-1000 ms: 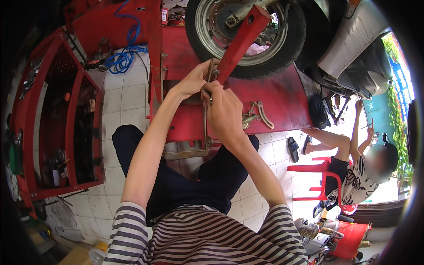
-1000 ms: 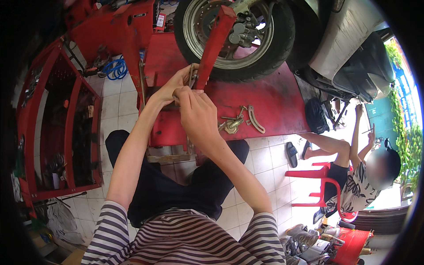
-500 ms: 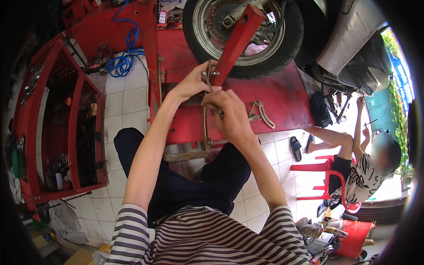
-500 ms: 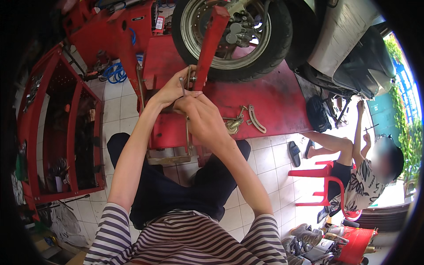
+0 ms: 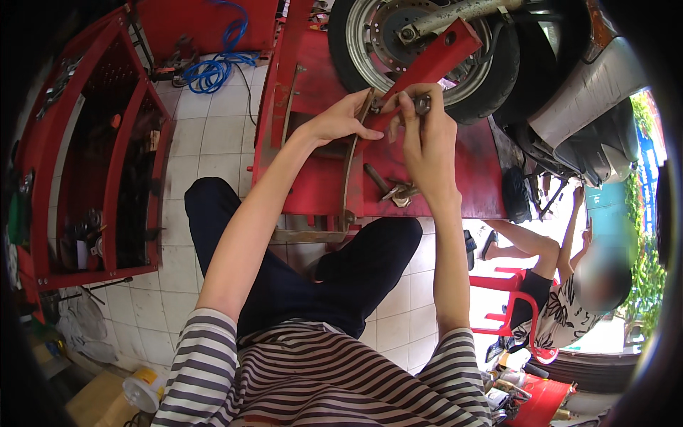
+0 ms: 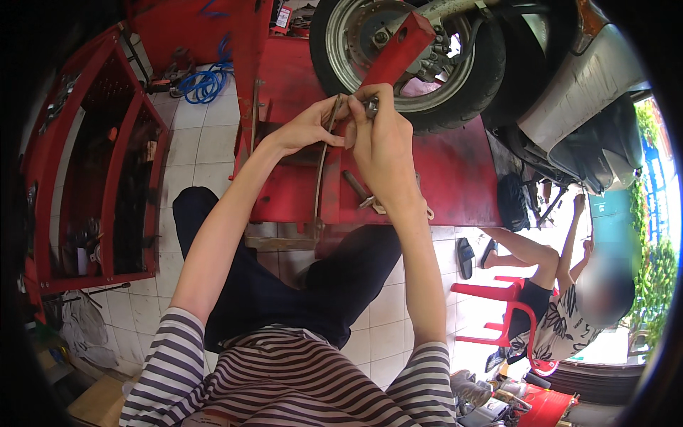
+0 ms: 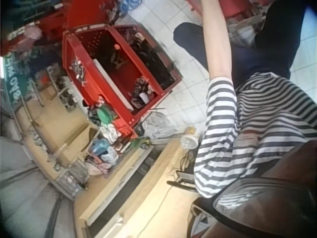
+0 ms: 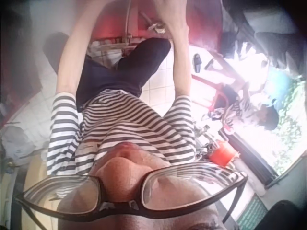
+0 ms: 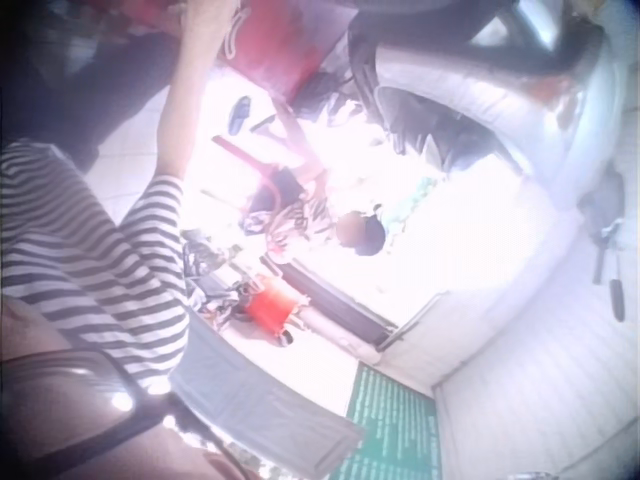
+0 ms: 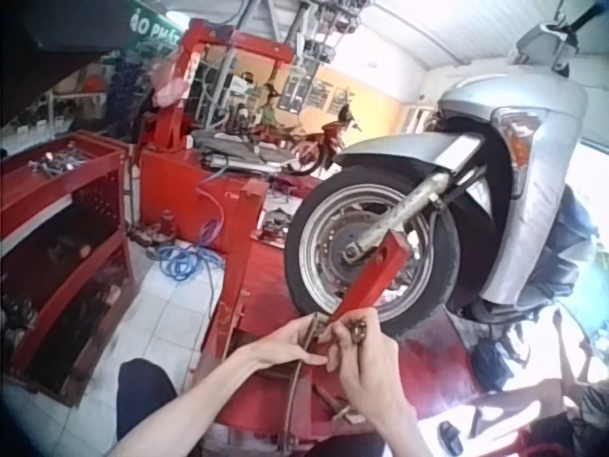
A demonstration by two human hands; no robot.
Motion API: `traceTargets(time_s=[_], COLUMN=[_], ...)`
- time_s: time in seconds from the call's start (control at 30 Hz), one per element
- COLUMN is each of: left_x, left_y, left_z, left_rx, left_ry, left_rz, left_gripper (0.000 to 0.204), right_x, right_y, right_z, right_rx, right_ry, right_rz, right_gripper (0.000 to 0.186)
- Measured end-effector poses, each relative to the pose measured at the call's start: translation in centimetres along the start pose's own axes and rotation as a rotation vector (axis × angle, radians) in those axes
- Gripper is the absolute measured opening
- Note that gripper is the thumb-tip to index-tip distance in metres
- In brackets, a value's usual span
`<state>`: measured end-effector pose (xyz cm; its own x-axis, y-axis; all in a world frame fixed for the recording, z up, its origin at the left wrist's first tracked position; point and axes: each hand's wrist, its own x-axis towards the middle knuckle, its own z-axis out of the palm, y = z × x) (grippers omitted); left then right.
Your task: The person uses a wrench to tighten a bolt on a red motorcycle stand, then fits a small metal bracket onto a rod and secures it with a bolt and a nut by hand and with a wrench.
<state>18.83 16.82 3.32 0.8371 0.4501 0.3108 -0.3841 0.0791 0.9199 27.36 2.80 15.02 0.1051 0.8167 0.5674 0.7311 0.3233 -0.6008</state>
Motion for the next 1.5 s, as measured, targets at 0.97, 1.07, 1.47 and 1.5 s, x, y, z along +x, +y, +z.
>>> traceTargets(time_s=[0.97, 1.07, 1.47, 1.5], left_x=[0.3, 0.5, 0.6, 0.5], left_y=[1.3, 1.1, 0.5, 0.8], left_z=[0.7, 0.5, 0.0, 0.3], left_rx=[-0.133, -0.112, -0.087, -0.084], left_ry=[0.158, 0.165, 0.142, 0.141], left_rz=[-0.199, -0.195, -0.199, -0.19], left_gripper=[0.088, 0.086, 0.085, 0.086], right_x=[-5.2, -5.6, -6.0, -6.0], right_y=[2.2, 1.5, -2.8, -3.1], right_z=[4.0, 4.0, -0.6, -1.5], right_rx=[-0.44, -0.481, -0.753, -0.688], right_ry=[-0.087, -0.148, 0.126, 0.106], right_rz=[0.046, 0.118, -0.198, -0.145], right_gripper=[0.015, 0.015, 0.007, 0.009])
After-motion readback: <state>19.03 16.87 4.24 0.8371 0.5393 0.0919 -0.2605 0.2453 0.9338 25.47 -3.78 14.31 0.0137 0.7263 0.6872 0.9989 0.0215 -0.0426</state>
